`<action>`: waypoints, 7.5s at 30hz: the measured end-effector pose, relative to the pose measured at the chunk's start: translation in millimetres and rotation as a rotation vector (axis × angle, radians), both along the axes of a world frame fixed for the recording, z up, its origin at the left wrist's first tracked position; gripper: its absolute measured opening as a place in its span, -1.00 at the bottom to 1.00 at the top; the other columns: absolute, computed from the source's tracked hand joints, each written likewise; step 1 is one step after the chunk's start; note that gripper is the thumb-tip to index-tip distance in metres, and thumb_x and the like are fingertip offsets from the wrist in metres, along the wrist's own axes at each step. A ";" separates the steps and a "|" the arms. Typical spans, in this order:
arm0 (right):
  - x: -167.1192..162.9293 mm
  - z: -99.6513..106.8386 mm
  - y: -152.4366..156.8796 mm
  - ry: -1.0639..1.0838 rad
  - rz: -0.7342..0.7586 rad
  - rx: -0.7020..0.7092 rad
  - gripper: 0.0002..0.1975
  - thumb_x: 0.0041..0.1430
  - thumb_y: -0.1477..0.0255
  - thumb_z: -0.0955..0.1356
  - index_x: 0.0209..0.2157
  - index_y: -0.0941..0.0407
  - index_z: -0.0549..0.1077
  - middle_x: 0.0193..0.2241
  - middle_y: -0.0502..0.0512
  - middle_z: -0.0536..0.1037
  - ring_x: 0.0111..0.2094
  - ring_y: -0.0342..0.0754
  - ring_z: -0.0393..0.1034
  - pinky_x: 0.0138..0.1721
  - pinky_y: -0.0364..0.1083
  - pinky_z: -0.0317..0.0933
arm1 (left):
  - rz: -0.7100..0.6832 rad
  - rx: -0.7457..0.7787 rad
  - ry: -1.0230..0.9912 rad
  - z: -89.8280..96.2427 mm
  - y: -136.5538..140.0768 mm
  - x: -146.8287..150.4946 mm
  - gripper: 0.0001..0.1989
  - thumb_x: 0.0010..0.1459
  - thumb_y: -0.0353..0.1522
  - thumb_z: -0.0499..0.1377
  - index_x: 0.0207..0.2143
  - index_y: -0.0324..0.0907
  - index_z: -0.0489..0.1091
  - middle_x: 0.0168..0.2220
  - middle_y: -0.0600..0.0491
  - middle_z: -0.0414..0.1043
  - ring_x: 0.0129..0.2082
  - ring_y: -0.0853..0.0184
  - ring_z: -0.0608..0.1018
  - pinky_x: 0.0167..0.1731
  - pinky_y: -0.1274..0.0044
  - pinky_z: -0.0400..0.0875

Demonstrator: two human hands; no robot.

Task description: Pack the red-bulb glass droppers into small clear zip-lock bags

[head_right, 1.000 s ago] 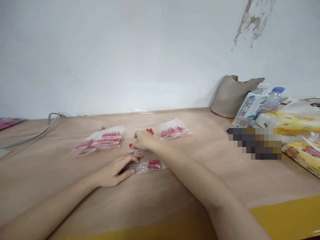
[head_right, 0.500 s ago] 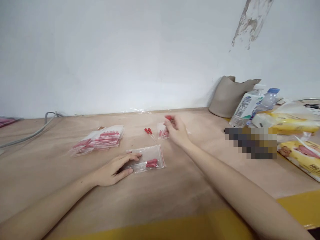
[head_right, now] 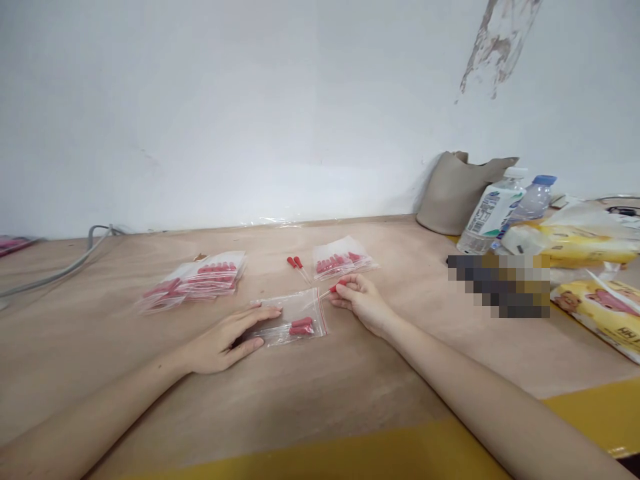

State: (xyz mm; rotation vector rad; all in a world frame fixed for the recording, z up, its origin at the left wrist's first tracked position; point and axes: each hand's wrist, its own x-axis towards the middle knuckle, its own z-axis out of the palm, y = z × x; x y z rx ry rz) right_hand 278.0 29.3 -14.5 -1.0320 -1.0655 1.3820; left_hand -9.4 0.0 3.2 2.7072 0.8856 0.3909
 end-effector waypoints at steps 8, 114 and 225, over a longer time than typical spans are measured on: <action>2.0 0.8 3.5 -0.622 0.192 0.389 -0.85 -0.16 0.37 0.43 -0.46 0.13 0.50 -0.46 0.02 0.51 -0.40 -0.12 0.36 -0.33 -0.10 0.25 | -0.011 0.009 -0.007 0.6 -0.2 0.5 -0.54 0.24 -0.36 -0.04 0.19 -0.08 -0.02 0.17 0.01 0.11 0.15 0.21 0.20 0.12 0.32 0.12; -15.0 -11.2 11.1 -0.702 0.262 0.412 -0.77 -0.02 0.27 0.35 -0.49 0.17 0.50 -0.54 0.05 0.51 -0.51 -0.15 0.30 -0.49 -0.17 0.17 | 0.069 0.017 -0.044 -1.6 -2.8 1.7 -0.55 0.20 -0.30 0.04 0.14 -0.09 0.12 0.18 -0.06 0.04 0.17 0.15 0.16 0.11 0.28 0.13; -21.8 6.4 30.0 -0.321 0.544 0.195 -0.73 -0.19 0.33 0.44 -0.39 0.15 0.50 -0.15 0.11 0.50 -0.59 -0.28 0.31 -0.60 -0.23 0.23 | 0.013 0.013 -0.076 0.6 1.9 1.7 -0.49 0.19 -0.31 0.05 0.18 -0.10 0.04 0.15 -0.03 0.15 0.13 0.18 0.24 0.10 0.29 0.16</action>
